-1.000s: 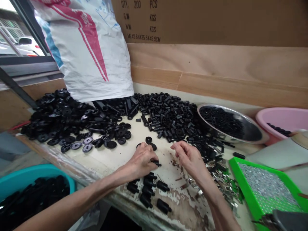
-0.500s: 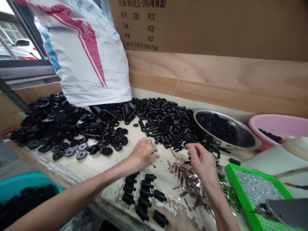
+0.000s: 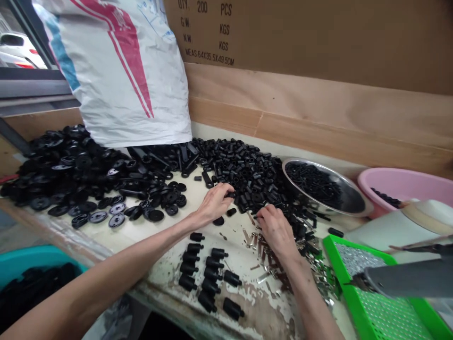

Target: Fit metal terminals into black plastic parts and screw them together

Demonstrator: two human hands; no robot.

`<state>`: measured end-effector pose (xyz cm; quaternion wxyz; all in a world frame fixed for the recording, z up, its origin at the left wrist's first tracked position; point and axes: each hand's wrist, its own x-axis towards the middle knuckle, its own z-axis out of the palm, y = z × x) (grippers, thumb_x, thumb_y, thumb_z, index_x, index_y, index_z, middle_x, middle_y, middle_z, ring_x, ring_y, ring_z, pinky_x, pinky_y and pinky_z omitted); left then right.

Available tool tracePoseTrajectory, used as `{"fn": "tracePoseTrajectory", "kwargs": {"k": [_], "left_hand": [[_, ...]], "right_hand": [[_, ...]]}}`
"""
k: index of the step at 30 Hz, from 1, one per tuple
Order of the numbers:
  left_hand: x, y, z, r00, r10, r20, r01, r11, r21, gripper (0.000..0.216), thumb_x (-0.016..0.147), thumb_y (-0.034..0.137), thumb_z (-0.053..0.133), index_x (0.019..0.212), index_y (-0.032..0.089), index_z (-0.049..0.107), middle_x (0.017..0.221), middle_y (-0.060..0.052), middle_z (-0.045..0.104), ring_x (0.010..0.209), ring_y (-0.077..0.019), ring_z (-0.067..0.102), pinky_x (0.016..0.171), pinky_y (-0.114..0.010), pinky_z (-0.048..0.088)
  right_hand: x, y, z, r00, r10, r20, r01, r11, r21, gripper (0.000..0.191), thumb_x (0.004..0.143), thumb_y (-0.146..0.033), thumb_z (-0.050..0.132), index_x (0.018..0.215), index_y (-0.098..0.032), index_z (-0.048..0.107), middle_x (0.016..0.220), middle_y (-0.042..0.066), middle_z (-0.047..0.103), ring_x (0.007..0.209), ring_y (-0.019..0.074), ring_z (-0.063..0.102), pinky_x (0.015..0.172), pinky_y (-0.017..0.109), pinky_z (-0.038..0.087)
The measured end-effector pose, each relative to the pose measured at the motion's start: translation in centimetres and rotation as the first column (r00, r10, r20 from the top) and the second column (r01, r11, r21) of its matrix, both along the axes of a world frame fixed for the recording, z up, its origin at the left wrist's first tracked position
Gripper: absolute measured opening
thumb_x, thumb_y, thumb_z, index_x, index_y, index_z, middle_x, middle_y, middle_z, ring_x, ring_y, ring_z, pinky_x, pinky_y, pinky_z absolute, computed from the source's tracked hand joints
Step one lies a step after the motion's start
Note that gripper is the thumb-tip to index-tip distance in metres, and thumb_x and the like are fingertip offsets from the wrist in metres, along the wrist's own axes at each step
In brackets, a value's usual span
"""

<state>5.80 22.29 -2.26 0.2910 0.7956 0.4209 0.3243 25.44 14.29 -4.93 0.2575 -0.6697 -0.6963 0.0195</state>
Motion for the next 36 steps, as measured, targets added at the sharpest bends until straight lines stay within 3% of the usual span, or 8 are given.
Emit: {"fn": "tracePoseTrajectory", "kwargs": {"k": [5, 8, 12, 17, 23, 31, 36], "left_hand": [[-2.3, -2.9, 1.5, 0.976, -0.065, 0.209, 0.099, 0.983, -0.156, 0.026, 0.077, 0.02, 0.059, 0.103, 0.017, 0.062, 0.084, -0.001, 0.056, 0.074, -0.0121, 0.052, 0.067, -0.023, 0.043], [-2.9, -4.0, 1.5, 0.943, -0.054, 0.328, 0.147, 0.953, -0.265, 0.027, 0.076, 0.019, 0.061, 0.102, 0.013, 0.063, 0.085, -0.002, 0.058, 0.072, -0.0114, 0.053, 0.063, -0.022, 0.042], [-2.8, -4.7, 1.0, 0.888, -0.077, 0.454, 0.261, 0.896, -0.359, 0.025, 0.072, 0.017, 0.065, 0.097, 0.012, 0.066, 0.083, -0.003, 0.062, 0.074, -0.012, 0.055, 0.065, -0.021, 0.043], [-2.2, -5.0, 0.3, 0.858, -0.132, 0.497, 0.345, 0.864, -0.366, 0.027, 0.069, 0.016, 0.065, 0.096, 0.013, 0.069, 0.085, -0.004, 0.066, 0.078, -0.0154, 0.058, 0.071, -0.024, 0.044], [-2.3, -4.9, -0.6, 0.918, -0.108, 0.383, 0.24, 0.918, -0.317, 0.025, 0.068, 0.014, 0.065, 0.093, 0.016, 0.071, 0.083, -0.001, 0.061, 0.074, -0.0136, 0.054, 0.068, -0.023, 0.043], [-2.6, -5.6, -0.8, 0.927, -0.099, 0.363, 0.218, 0.927, -0.305, 0.02, 0.07, 0.014, 0.065, 0.09, 0.017, 0.07, 0.082, 0.0, 0.061, 0.071, -0.0113, 0.054, 0.064, -0.02, 0.043], [-2.8, -6.1, -0.6, 0.944, -0.093, 0.315, 0.16, 0.968, -0.194, 0.021, 0.073, 0.01, 0.061, 0.09, 0.019, 0.069, 0.083, 0.001, 0.058, 0.07, -0.0098, 0.054, 0.062, -0.018, 0.043]], "right_hand": [[-0.5, -0.1, 0.1, 0.988, 0.04, -0.15, -0.04, 0.999, 0.003, 0.024, 0.079, -0.008, 0.046, 0.089, -0.021, 0.063, 0.085, 0.007, 0.06, 0.085, 0.0226, 0.053, 0.08, 0.036, 0.04], [-1.3, -0.3, 1.1, 0.949, 0.039, -0.314, -0.028, 0.999, 0.041, 0.024, 0.086, -0.018, 0.045, 0.103, -0.018, 0.061, 0.093, 0.009, 0.062, 0.082, 0.0204, 0.057, 0.078, 0.034, 0.045], [-3.3, -1.3, 2.9, 0.838, 0.054, -0.543, -0.026, 0.998, 0.059, 0.03, 0.092, -0.036, 0.044, 0.11, -0.015, 0.056, 0.075, 0.004, 0.064, 0.065, 0.0154, 0.061, 0.062, 0.027, 0.05], [-5.3, -2.5, 3.3, 0.736, 0.075, -0.673, -0.074, 0.997, 0.029, 0.028, 0.087, -0.039, 0.055, 0.099, -0.015, 0.064, 0.061, 0.0, 0.064, 0.056, 0.0134, 0.061, 0.055, 0.023, 0.05], [-5.5, -2.5, 2.9, 0.723, 0.123, -0.68, -0.164, 0.986, 0.003, 0.02, 0.084, -0.035, 0.059, 0.091, -0.019, 0.069, 0.081, 0.003, 0.067, 0.062, 0.0121, 0.061, 0.058, 0.022, 0.049], [-5.5, -2.8, 3.1, 0.819, 0.105, -0.565, -0.162, 0.985, -0.052, 0.02, 0.086, -0.037, 0.056, 0.081, -0.02, 0.065, 0.067, 0.001, 0.064, 0.057, 0.0134, 0.057, 0.054, 0.023, 0.043], [-6.3, -3.3, 2.6, 0.876, 0.111, -0.469, -0.145, 0.989, -0.036, 0.025, 0.09, -0.038, 0.05, 0.076, -0.021, 0.06, 0.063, -0.002, 0.059, 0.053, 0.0118, 0.05, 0.052, 0.023, 0.036]]}}
